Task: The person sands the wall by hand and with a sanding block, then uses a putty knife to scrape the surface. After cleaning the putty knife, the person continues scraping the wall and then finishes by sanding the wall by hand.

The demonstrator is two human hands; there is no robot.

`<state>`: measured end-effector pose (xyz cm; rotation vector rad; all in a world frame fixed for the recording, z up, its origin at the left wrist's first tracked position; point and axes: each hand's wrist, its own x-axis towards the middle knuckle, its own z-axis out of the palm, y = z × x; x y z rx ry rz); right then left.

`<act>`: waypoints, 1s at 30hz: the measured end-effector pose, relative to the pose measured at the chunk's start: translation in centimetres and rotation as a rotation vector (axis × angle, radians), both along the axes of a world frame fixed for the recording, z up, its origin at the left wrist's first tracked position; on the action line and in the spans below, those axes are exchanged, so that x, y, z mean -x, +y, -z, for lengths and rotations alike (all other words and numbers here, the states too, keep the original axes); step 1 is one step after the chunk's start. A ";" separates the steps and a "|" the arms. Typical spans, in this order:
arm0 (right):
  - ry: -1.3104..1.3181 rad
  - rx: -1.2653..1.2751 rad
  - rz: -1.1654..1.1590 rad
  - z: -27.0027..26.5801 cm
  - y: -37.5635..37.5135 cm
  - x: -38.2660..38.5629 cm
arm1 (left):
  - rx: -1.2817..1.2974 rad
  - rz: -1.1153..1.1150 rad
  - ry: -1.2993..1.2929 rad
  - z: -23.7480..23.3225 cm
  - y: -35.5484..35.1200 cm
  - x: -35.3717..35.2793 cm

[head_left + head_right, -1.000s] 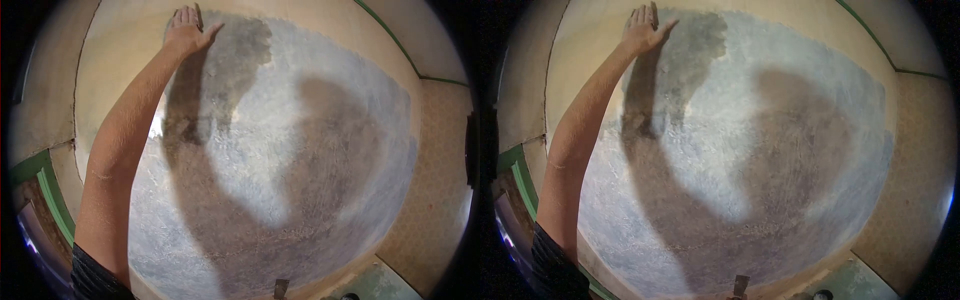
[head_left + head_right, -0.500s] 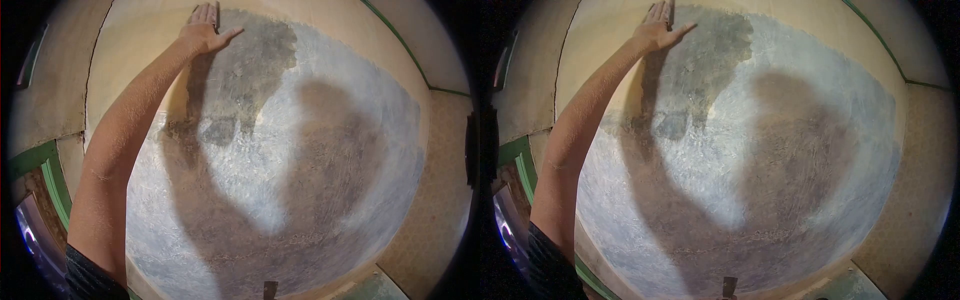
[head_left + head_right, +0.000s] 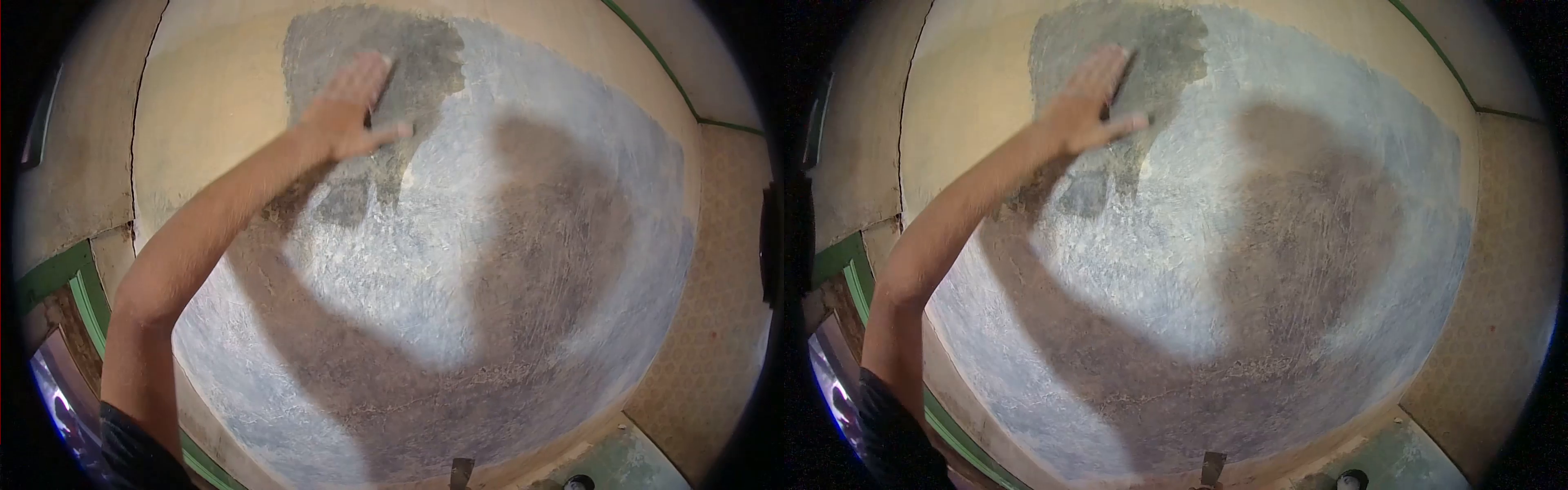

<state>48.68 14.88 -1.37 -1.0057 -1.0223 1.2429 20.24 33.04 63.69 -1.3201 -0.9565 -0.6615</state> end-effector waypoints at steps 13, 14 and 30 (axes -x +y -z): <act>0.006 0.152 -0.026 -0.8 0.1 1.2 | 0.154 -0.128 0.234 2.0 -0.6 0.0; -0.002 0.060 -0.018 0.0 0.3 1.5 | 0.172 -0.072 0.028 -0.8 -2.1 0.0; -0.041 0.040 -0.042 -3.1 -1.3 1.5 | -0.086 -0.082 -0.209 0.1 -1.0 1.2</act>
